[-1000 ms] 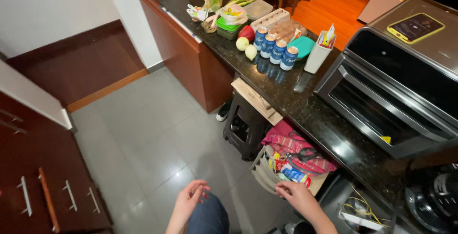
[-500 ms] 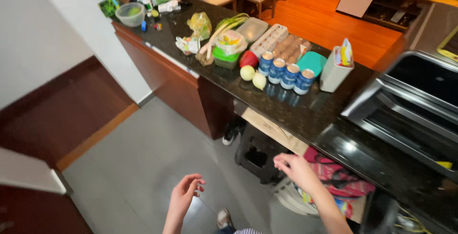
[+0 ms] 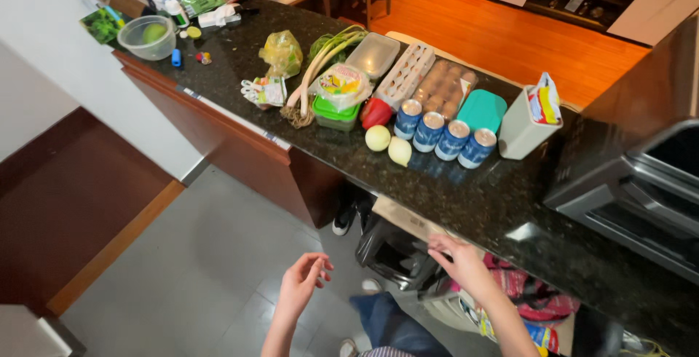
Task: The person wipes the bottom shelf and bin of an empty refrigerator with a cloth, places a package of sliced meat and three tomatoes inside, and then gathers an onion and a red pepper from the counter.
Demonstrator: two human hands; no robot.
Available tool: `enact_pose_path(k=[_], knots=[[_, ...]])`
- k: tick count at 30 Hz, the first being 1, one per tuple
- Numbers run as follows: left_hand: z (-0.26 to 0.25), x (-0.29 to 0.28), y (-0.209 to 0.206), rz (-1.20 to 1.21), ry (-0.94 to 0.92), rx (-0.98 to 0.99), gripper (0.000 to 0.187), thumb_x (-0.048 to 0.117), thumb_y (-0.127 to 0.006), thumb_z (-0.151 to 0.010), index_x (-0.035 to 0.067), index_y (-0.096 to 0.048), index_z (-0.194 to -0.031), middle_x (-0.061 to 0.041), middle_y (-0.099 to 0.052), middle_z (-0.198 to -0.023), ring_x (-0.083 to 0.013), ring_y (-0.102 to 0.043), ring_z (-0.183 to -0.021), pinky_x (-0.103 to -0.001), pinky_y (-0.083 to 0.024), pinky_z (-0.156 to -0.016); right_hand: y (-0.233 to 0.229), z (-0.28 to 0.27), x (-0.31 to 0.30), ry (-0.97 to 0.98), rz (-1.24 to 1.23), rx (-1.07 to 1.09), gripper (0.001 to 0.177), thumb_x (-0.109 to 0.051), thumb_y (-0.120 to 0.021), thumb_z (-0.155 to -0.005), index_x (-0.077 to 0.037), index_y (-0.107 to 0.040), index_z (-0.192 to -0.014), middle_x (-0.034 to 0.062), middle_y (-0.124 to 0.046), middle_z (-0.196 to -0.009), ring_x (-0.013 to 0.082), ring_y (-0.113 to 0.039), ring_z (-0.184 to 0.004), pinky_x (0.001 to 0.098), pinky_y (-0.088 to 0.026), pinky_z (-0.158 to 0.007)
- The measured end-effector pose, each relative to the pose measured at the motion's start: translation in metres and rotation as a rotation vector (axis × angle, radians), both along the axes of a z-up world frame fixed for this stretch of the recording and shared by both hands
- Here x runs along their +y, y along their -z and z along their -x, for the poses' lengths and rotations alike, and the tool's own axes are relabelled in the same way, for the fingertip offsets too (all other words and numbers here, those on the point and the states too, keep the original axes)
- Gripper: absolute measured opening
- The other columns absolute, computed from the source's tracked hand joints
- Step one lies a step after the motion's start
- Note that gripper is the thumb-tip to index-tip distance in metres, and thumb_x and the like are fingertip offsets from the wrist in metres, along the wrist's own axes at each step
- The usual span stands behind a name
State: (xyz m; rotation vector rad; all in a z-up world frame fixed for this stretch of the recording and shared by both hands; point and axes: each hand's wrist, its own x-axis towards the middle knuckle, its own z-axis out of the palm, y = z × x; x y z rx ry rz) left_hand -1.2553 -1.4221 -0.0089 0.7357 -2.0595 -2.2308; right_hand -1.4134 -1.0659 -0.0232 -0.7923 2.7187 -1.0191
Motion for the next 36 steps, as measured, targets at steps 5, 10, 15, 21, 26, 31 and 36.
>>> enact_pose_path(k=[5,10,15,21,26,31,36], knots=[[0.071,-0.01,0.01,0.015,-0.002,0.02,0.021,0.022,-0.06,-0.1,0.005,-0.073,-0.103,-0.007,-0.079,-0.086,-0.0136,-0.068,-0.067,-0.028,-0.053,-0.059,-0.038,0.055,-0.036,0.064,-0.031,-0.069,0.043,-0.029,-0.068,-0.094,-0.017,-0.063,-0.135,0.0004,-0.068,-0.13,0.0176,-0.069,-0.118,0.0353,-0.05,-0.102],[0.144,-0.006,-0.023,0.029,-0.006,0.012,0.023,0.019,-0.059,-0.1,0.004,-0.074,-0.106,-0.009,-0.08,-0.085,-0.0136,-0.068,-0.066,-0.028,-0.054,-0.059,-0.045,0.128,-0.062,-0.008,-0.055,-0.032,0.055,-0.029,-0.064,-0.097,-0.016,-0.049,-0.148,0.005,-0.053,-0.148,0.023,-0.055,-0.133,0.0392,-0.042,-0.112],[0.189,0.002,-0.034,0.103,0.059,0.025,0.025,0.025,-0.056,-0.103,0.009,-0.072,-0.111,-0.004,-0.081,-0.089,-0.0121,-0.072,-0.071,-0.028,-0.055,-0.062,-0.035,0.196,-0.1,-0.241,-0.091,0.308,0.072,-0.02,-0.078,-0.088,-0.002,-0.044,-0.148,0.0164,-0.045,-0.149,0.0332,-0.051,-0.133,0.0434,-0.039,-0.113],[0.194,0.004,-0.016,0.092,0.086,-0.017,0.02,0.02,-0.056,-0.102,0.011,-0.069,-0.114,-0.003,-0.081,-0.092,-0.011,-0.069,-0.072,-0.026,-0.054,-0.062,0.023,0.24,-0.124,-0.273,-0.367,0.293,0.098,-0.028,-0.082,-0.081,-0.003,-0.027,-0.158,0.0237,-0.032,-0.16,0.0388,-0.04,-0.142,0.0469,-0.035,-0.117],[0.212,-0.01,0.007,0.131,0.016,-0.014,0.02,0.017,-0.056,-0.101,0.011,-0.07,-0.114,-0.002,-0.083,-0.091,-0.0109,-0.072,-0.071,-0.026,-0.056,-0.062,0.061,0.253,-0.127,-0.242,-0.508,0.389,0.098,-0.036,-0.083,-0.079,-0.003,-0.031,-0.155,0.0186,-0.04,-0.153,0.0345,-0.05,-0.129,0.0456,-0.047,-0.102],[0.23,-0.005,0.007,0.131,0.015,0.008,0.021,0.017,-0.056,-0.101,0.012,-0.07,-0.116,-0.003,-0.083,-0.094,-0.0102,-0.07,-0.073,-0.026,-0.056,-0.063,0.011,0.248,-0.116,-0.298,-0.397,0.125,0.101,-0.023,-0.087,-0.076,-0.008,-0.028,-0.157,0.0152,-0.035,-0.158,0.0364,-0.049,-0.133,0.0487,-0.051,-0.102],[0.254,0.005,0.008,-0.079,0.059,0.102,0.032,0.028,-0.058,-0.102,0.008,-0.062,-0.127,-0.006,-0.079,-0.107,-0.0124,-0.071,-0.081,-0.025,-0.059,-0.07,-0.058,0.239,-0.113,-0.199,-0.198,0.041,0.1,-0.034,-0.09,-0.074,-0.024,-0.035,-0.157,0.0048,-0.056,-0.143,0.0224,-0.062,-0.123,0.0416,-0.057,-0.092]])
